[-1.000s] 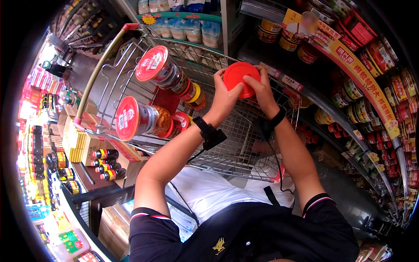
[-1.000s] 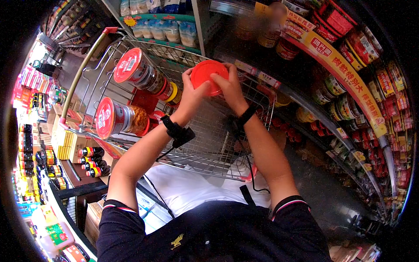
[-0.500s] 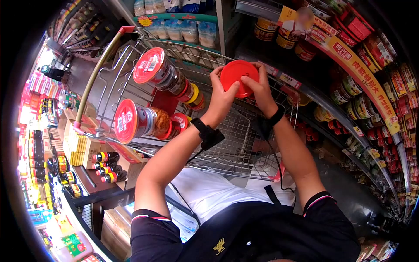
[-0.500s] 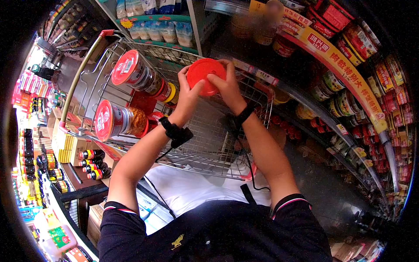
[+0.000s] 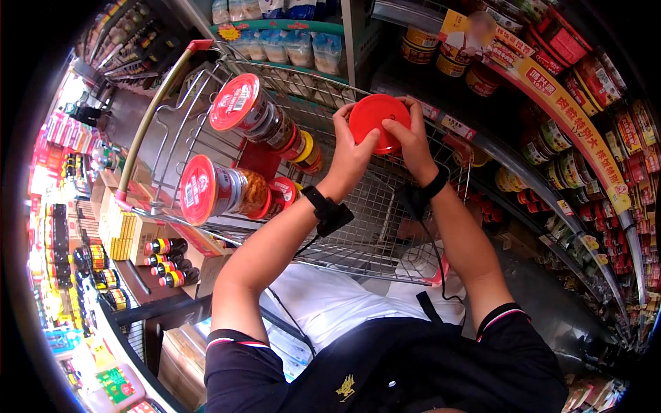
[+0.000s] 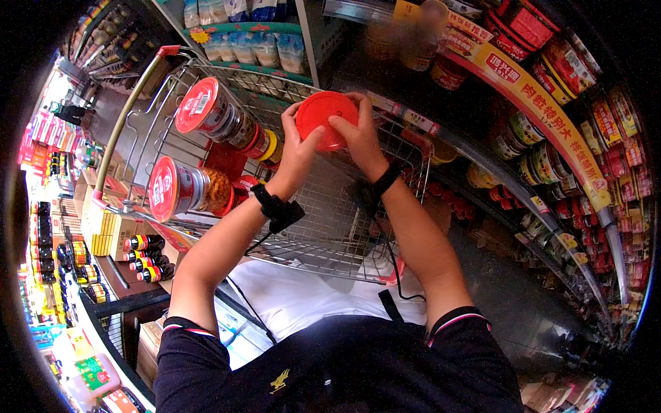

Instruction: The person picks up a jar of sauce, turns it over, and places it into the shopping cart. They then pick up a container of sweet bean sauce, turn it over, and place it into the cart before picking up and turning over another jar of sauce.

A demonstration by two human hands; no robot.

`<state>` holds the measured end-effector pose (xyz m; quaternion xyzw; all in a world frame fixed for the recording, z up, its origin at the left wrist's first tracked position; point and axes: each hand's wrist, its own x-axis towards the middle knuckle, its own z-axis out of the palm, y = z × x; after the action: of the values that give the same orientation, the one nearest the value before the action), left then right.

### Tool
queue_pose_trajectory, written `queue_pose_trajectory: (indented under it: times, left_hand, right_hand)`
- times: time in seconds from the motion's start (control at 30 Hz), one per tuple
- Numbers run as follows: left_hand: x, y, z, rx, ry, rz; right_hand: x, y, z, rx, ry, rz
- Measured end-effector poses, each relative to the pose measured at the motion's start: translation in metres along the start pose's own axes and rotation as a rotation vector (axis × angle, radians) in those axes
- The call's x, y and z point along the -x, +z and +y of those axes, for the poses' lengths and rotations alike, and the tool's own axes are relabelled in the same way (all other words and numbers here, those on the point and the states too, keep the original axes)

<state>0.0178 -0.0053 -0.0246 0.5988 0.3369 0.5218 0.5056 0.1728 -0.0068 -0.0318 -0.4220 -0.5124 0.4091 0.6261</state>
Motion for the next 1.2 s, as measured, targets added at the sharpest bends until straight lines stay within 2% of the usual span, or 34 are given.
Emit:
queue_pose_trajectory:
  times: [0.73, 1.2]
  left_hand:
    - [-0.015, -0.013, 0.003, 0.114, -0.042, 0.144]
    - [-0.016, -0.014, 0.003, 0.089, -0.025, 0.172]
  right_hand:
    - [0.003, 0.005, -0.001, 0.059, 0.003, -0.12]
    - [0.006, 0.006, -0.007, -0.097, 0.035, -0.173]
